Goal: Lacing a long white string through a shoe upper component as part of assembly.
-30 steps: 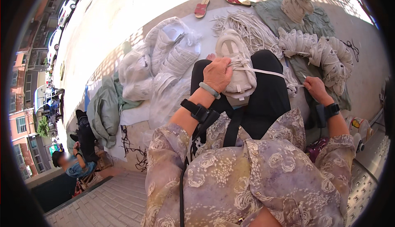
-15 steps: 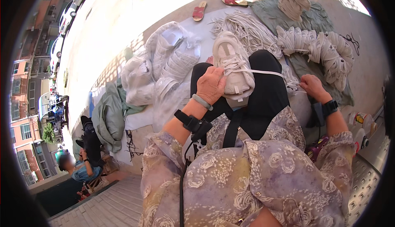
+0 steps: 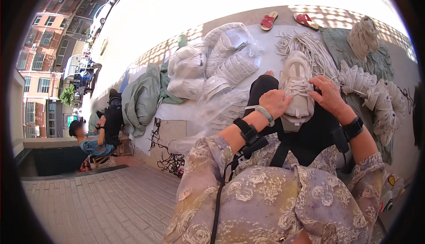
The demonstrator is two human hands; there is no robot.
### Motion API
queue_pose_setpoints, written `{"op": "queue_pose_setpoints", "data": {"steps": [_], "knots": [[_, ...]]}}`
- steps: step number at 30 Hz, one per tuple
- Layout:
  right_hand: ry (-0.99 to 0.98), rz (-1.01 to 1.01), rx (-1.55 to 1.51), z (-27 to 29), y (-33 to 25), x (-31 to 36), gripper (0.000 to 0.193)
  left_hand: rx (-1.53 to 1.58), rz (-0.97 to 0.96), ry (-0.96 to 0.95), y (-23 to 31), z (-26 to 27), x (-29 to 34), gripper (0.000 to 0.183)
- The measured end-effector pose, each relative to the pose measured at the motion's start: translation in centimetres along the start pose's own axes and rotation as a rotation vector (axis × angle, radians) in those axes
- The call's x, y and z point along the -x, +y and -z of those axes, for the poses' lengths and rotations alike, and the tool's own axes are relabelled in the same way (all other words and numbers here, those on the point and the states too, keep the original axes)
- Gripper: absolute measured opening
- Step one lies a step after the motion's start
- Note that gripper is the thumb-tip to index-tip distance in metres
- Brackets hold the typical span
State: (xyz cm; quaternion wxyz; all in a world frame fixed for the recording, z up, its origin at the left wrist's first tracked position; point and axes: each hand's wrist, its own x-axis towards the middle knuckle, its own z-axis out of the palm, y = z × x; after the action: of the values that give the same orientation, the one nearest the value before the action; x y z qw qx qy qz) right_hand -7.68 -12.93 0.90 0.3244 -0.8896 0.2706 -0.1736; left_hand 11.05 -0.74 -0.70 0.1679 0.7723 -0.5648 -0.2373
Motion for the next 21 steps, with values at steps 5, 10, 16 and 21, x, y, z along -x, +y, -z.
{"op": "queue_pose_setpoints", "data": {"steps": [5,10,16,21], "knots": [[0.035,-0.037,-0.177,-2.0,0.3,-0.9,0.008,0.05,-0.021,-0.029,0.3,0.3,-0.2,0.033],[-0.071,-0.17,-0.415,-2.0,1.0,-1.1,0.008,0.141,-0.061,-0.049,-0.4,0.1,-0.4,0.03],[-0.055,-0.261,-0.46,-2.1,2.4,-0.1,0.021,0.22,-0.302,0.083,-1.4,-0.9,-0.5,0.025],[-0.006,-0.366,-0.394,-3.0,2.7,-0.4,0.025,0.3,-0.274,-0.059,-1.6,0.1,-0.5,0.022]]}}
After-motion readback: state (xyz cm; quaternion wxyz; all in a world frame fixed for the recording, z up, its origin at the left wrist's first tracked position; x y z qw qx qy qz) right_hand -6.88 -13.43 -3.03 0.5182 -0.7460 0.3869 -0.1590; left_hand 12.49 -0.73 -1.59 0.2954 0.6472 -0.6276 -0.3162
